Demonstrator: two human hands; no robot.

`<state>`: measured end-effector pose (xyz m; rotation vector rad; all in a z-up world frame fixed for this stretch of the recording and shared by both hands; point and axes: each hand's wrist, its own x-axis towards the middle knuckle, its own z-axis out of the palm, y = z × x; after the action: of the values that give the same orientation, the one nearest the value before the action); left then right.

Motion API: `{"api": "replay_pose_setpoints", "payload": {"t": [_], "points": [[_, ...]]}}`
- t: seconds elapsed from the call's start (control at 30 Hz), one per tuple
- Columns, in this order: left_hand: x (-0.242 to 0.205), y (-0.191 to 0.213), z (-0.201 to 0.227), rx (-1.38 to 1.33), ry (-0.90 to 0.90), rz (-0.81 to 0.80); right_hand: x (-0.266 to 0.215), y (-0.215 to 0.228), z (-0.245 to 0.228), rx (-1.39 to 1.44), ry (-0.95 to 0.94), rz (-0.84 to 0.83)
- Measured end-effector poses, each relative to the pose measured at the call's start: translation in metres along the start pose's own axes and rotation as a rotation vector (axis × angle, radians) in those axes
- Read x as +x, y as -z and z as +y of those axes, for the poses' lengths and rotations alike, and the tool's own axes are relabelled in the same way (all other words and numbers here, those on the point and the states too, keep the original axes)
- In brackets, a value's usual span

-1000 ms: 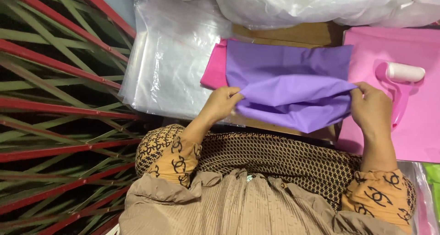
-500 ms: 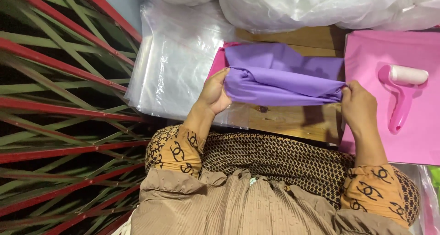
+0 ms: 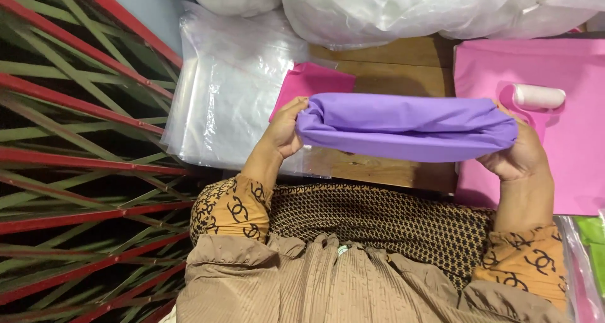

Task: Stuffing a small purple fabric pouch with white fiberfill stuffing material.

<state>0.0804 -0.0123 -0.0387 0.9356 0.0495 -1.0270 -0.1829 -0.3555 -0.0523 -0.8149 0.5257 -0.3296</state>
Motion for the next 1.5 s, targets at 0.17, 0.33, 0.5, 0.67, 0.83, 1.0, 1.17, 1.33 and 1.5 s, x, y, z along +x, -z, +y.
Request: {"api": "replay_pose_setpoints", "payload": {"t": [0.17, 0.33, 0.5, 0.67, 0.83, 1.0, 1.17, 1.33, 1.5], "points": [[0.007, -0.004, 0.004, -0.013, -0.127, 0.044, -0.011, -0.013, -0.011, 0.078, 0.049, -0.062], [-0.005, -0.029, 0.015, 0.244, -0.375, 0.066, -0.024, -0.055, -0.018, -0.425, 0.265, -0.033], [-0.026, -0.041, 0.016, 1.045, -1.209, 0.293, -0.033, -0.072, -0.01, -0.94, 1.238, 0.144], [-0.026, -0.027, 0.016, 1.514, -1.14, 0.357, -0.022, -0.043, -0.001, -1.22, 0.952, 0.219], [-0.005, -0.013, -0.01, 1.994, -0.566, 0.464, -0.011, -0.045, 0.002, -1.659, 0.318, 0.262], [0.0, -0.008, -0.02, 2.025, -0.547, 0.457, 0.003, -0.019, 0.007, -1.686, 0.399, 0.411], [-0.007, -0.032, -0.029, 1.261, -0.324, 0.25, 0.008, -0.017, 0.02, -1.552, 0.635, 0.427], [0.013, -0.021, -0.042, 0.309, 0.031, 0.055, 0.012, -0.015, 0.032, -1.853, 0.823, 0.413], [0.014, 0.002, -0.003, -0.121, -0.218, -0.256, 0.014, -0.019, 0.027, -2.043, 0.575, 0.461]]}}
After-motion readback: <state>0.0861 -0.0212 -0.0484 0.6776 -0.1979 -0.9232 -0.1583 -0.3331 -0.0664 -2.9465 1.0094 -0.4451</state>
